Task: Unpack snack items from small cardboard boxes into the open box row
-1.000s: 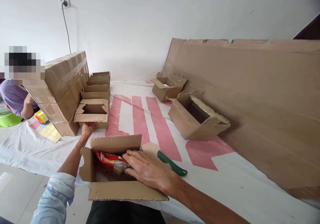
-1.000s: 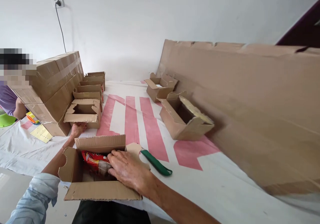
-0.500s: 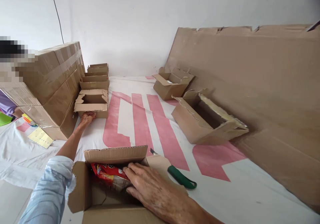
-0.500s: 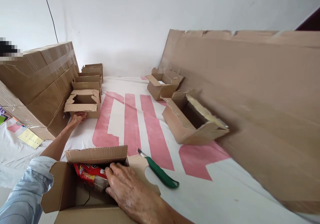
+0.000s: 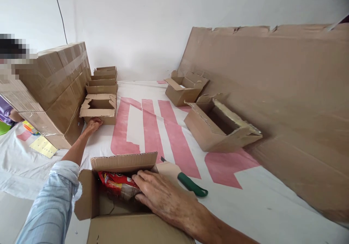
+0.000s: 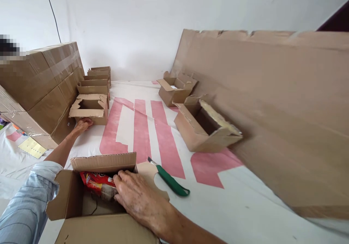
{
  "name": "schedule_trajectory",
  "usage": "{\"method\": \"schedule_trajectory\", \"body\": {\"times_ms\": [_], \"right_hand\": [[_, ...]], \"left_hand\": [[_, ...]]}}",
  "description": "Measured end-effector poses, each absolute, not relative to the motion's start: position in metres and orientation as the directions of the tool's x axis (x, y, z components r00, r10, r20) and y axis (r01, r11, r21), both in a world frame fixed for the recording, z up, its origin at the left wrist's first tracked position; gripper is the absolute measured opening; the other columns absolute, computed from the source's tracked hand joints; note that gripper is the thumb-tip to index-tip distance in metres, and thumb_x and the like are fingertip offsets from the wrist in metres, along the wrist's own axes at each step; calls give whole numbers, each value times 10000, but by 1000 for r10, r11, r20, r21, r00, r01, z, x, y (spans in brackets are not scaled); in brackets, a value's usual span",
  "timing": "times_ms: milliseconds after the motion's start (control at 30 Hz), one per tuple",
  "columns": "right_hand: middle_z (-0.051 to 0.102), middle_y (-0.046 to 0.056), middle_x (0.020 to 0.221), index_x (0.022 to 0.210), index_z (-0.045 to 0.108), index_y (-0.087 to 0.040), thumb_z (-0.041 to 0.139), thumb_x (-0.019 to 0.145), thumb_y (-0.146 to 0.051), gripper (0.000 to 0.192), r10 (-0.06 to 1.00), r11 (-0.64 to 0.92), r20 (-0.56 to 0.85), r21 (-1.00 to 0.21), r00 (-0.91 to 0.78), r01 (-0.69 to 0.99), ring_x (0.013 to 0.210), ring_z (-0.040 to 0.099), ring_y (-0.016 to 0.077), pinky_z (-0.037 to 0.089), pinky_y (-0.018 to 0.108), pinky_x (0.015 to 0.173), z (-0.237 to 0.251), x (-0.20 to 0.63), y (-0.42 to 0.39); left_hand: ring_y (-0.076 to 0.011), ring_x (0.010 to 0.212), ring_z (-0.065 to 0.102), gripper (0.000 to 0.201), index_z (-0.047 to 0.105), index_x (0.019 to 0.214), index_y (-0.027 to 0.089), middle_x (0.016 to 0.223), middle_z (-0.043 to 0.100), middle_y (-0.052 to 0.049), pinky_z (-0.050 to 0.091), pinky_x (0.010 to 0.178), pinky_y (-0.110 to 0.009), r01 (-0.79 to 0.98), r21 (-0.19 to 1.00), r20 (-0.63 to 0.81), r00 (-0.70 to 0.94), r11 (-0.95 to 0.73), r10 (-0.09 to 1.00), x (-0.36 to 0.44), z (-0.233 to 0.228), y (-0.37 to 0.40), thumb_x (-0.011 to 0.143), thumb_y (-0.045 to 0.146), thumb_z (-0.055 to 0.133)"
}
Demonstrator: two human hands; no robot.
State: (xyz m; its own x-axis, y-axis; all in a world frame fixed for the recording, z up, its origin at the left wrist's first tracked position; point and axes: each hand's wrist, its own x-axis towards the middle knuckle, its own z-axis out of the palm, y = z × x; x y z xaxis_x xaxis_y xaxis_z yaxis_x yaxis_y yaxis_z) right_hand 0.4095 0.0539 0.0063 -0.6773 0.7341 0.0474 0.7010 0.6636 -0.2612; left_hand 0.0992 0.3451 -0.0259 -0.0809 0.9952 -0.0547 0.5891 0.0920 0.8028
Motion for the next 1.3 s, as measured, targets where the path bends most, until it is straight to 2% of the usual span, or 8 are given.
{"method": "schedule_trajectory", "body": {"times_ms": [300,400,533,633,733,900,1100,1300], "right_hand": [[738,174,1275,1237,709,-154,609,1083,-267,215,756,607,-83,-281,-649,743,1196,718,334,544,455,1054,31,404,59],[731,175,1294,1228,715,-156,594,1093,-276,217,761,592,-111,-284,-639,754,1233,700,337,517,440,1070,37,403,59],[735,170,1270,1212,723,-142,565,1110,-286,236,761,574,-178,-264,-624,775,1225,694,330,498,411,1046,41,400,61],[747,163,1241,1192,729,-148,576,1106,-303,235,773,549,-184,-285,-607,786,1210,693,320,491,378,1005,46,398,62],[765,154,1209,1166,742,-160,593,1099,-355,255,794,501,-205,-313,-573,807,1166,707,315,494,362,942,53,395,63],[801,151,1162,1086,782,-171,625,1074,-359,245,803,483,-227,-293,-550,825,1143,728,314,495,345,893,64,390,63],[824,139,1026,1018,809,-180,563,1083,-302,283,797,515,-209,-255,-567,818,1004,765,280,482,323,813,67,384,62],[828,137,971,944,806,-185,474,1109,-265,380,820,500,-157,-270,-550,823,925,766,262,438,318,770,64,379,59]], "left_hand": [[-239,889,702,242,753,871,175,880,767,-59,567,760,-302,608,790,-115,27,75,993,88,28,299,696,326,823],[-209,874,701,251,775,897,179,902,776,-44,564,810,-297,626,776,20,95,-75,995,79,59,260,757,386,793],[-222,863,723,302,809,939,181,917,796,-58,583,834,-340,660,676,255,208,-328,944,84,102,173,861,460,725],[-269,968,766,350,835,990,217,996,828,-61,609,918,-383,647,638,216,371,-418,903,100,116,102,929,529,689],[-352,1226,738,484,821,1214,277,1282,811,-79,575,1101,-468,700,565,124,450,-436,884,110,103,52,870,614,778],[-419,1537,513,903,592,1574,310,1644,584,-123,396,1295,-587,787,444,174,394,-429,902,102,63,27,798,700,841],[-427,1631,378,1078,401,1694,333,1771,396,-158,336,1310,-630,783,484,163,358,-391,919,94,40,25,794,738,834],[-439,1640,355,1183,309,1728,322,1752,425,-174,329,1302,-630,792,490,168,325,-365,931,95,34,25,764,714,871]]}}
